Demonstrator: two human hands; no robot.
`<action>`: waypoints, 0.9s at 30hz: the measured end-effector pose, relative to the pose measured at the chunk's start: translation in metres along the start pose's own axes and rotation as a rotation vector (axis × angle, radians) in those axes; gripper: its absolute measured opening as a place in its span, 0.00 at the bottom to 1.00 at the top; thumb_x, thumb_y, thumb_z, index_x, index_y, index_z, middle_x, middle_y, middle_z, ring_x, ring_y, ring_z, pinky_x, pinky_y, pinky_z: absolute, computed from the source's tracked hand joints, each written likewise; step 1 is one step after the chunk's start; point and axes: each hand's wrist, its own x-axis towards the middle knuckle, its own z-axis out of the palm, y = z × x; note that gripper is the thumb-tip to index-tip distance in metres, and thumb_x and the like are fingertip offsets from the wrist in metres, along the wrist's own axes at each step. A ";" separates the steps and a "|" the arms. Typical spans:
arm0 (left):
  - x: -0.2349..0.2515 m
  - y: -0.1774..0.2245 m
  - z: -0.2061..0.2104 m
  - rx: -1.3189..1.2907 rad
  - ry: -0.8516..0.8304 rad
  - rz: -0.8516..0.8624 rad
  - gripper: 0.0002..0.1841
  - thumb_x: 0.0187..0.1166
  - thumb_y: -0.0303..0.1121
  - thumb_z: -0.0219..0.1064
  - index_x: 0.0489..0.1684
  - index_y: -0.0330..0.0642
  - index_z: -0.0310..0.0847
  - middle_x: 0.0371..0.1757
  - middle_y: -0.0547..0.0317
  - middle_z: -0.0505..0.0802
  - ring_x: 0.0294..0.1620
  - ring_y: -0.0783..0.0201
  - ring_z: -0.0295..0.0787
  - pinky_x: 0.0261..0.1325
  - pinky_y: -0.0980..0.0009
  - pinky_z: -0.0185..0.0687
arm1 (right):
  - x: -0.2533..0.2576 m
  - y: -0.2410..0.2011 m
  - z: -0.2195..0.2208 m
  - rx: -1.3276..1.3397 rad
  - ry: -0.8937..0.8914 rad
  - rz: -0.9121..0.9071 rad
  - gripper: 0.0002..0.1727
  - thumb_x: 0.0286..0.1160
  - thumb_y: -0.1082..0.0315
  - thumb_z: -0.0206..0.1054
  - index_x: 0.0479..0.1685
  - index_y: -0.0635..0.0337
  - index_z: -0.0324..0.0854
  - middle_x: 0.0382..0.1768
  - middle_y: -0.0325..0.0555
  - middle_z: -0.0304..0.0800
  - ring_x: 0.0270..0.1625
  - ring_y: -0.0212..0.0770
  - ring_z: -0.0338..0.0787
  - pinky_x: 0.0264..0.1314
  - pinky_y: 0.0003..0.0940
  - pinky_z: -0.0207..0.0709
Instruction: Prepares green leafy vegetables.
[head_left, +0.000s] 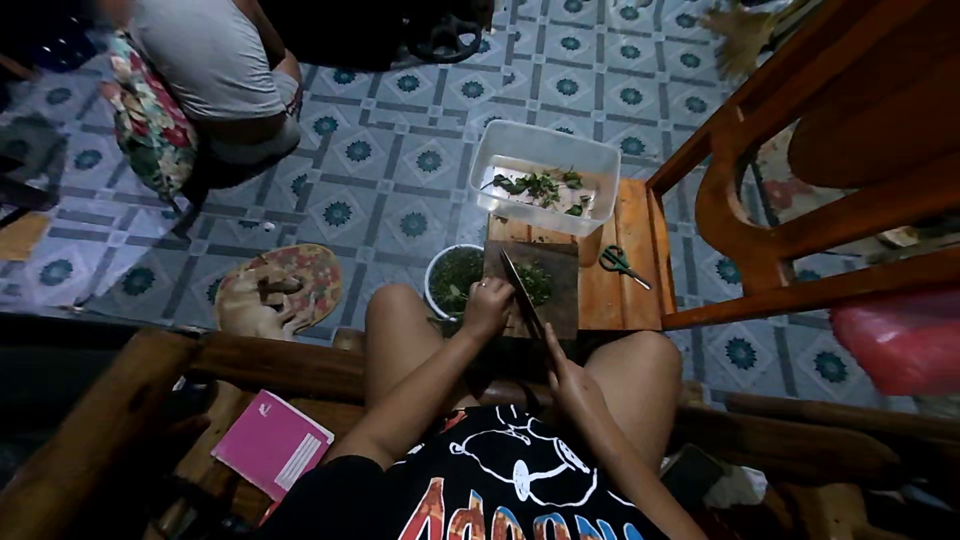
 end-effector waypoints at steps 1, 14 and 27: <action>0.002 0.002 0.001 -0.003 -0.009 0.007 0.08 0.76 0.27 0.71 0.48 0.39 0.92 0.52 0.45 0.95 0.59 0.43 0.91 0.65 0.41 0.80 | -0.003 0.002 -0.001 0.012 0.009 -0.008 0.41 0.91 0.68 0.48 0.98 0.37 0.29 0.61 0.62 0.89 0.62 0.62 0.90 0.67 0.58 0.79; 0.005 0.003 0.009 -0.026 0.030 0.017 0.07 0.73 0.26 0.72 0.44 0.37 0.93 0.54 0.45 0.95 0.58 0.42 0.91 0.62 0.41 0.81 | 0.011 -0.004 0.002 -0.050 -0.053 0.049 0.44 0.90 0.68 0.50 0.98 0.34 0.26 0.61 0.64 0.88 0.61 0.63 0.90 0.64 0.59 0.80; 0.000 0.001 0.013 -0.050 0.061 -0.002 0.07 0.72 0.25 0.73 0.44 0.38 0.93 0.54 0.46 0.95 0.60 0.42 0.90 0.64 0.40 0.80 | -0.017 0.000 -0.005 -0.038 -0.053 0.019 0.43 0.91 0.69 0.50 0.98 0.34 0.26 0.57 0.61 0.89 0.55 0.62 0.91 0.59 0.59 0.82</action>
